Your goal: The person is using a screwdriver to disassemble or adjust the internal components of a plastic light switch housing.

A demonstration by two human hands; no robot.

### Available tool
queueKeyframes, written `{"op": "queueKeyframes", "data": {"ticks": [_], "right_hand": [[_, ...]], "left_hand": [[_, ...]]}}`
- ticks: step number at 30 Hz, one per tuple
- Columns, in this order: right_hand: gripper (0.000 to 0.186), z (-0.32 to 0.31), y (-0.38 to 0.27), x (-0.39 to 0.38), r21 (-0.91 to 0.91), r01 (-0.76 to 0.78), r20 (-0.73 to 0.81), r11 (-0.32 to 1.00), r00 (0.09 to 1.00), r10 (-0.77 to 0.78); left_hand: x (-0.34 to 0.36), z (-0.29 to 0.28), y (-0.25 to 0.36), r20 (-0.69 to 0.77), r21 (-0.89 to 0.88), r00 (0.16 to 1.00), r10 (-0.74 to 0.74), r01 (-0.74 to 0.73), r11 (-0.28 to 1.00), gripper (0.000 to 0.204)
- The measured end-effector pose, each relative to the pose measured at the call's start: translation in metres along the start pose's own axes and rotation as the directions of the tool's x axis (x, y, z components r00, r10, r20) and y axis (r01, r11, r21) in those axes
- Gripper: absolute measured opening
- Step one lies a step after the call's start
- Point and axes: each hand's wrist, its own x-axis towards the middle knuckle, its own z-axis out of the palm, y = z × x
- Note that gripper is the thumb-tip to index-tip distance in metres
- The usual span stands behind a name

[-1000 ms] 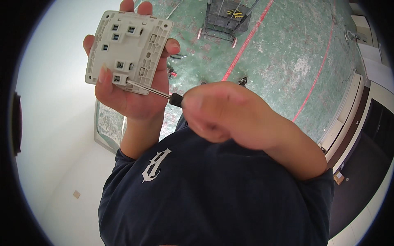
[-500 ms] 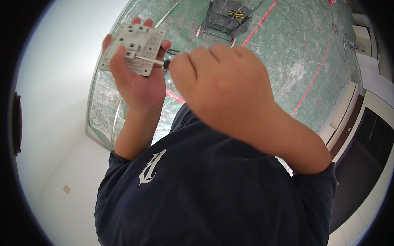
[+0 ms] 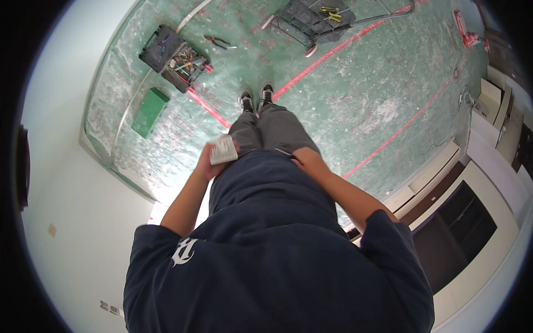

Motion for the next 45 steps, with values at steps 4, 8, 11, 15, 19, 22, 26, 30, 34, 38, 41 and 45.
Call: {"op": "queueKeyframes", "data": {"ticks": [4, 8, 11, 15, 19, 22, 26, 30, 34, 38, 41, 45], "right_hand": [[0.020, 0.007, -0.004, 0.042, -0.086, -0.146, 0.357, 0.985, 0.919, 0.168], [0.024, 0.018, 0.002, 0.044, 0.251, -0.435, 0.345, 0.865, 0.875, 0.340], [0.024, -0.001, -0.011, 0.033, 0.559, -0.506, 0.455, 0.657, 0.850, 0.267], [0.021, 0.020, 0.034, 0.117, 0.492, -0.785, 0.728, 0.377, 0.608, 0.317], [0.019, 0.154, 0.167, 0.306, 0.227, -0.255, 0.461, 0.940, 0.878, 0.127], [0.023, 0.259, 0.260, 0.460, -0.127, -0.250, 0.314, 0.960, 0.908, 0.278], [0.023, 0.342, 0.329, 0.560, -0.183, -0.414, 0.088, 0.892, 0.896, 0.434], [0.025, 0.373, 0.339, 0.604, -0.243, -0.195, 0.019, 0.950, 0.978, 0.206], [0.038, 0.355, 0.358, 0.645, -0.387, -0.133, -0.291, 0.912, 0.957, 0.016], [0.044, 0.352, 0.351, 0.682, -0.510, -0.043, -0.301, 0.859, 0.945, -0.131], [0.043, 0.375, 0.311, 0.704, -0.507, 0.166, -0.255, 0.846, 0.909, -0.331], [0.038, 0.407, 0.262, 0.719, -0.618, 0.243, -0.211, 0.748, 0.865, -0.455]], "left_hand": [[-0.051, 0.006, -0.046, -0.200, -0.352, 0.980, 0.009, -0.080, 0.933, 0.061], [-0.116, 0.019, -0.088, -0.315, -0.471, 0.948, -0.043, -0.116, 0.875, 0.063], [-0.127, 0.025, -0.090, -0.384, -0.473, 0.923, -0.027, -0.172, 0.864, 0.066], [-0.046, -0.022, -0.033, -0.393, -0.203, 0.919, 0.034, -0.123, 0.971, 0.071], [0.101, -0.144, 0.074, -0.286, 0.085, 0.898, 0.334, -0.323, 0.943, 0.072], [0.167, -0.220, 0.140, -0.316, 0.206, 0.752, 0.579, -0.541, 0.815, 0.074], [0.210, -0.277, 0.183, -0.348, 0.165, 0.702, 0.621, -0.606, 0.778, 0.073], [0.220, -0.285, 0.203, -0.476, 0.188, 0.603, 0.640, -0.641, 0.744, 0.072], [0.211, -0.267, 0.207, -0.299, 0.204, 0.665, 0.684, -0.656, 0.727, 0.077], [0.210, -0.274, 0.201, -0.374, 0.194, 0.663, 0.649, -0.628, 0.754, 0.078], [0.213, -0.267, 0.202, -0.486, 0.218, 0.596, 0.639, -0.625, 0.749, 0.077], [0.218, -0.260, 0.198, -0.445, 0.222, 0.640, 0.626, -0.598, 0.770, 0.079]]}}
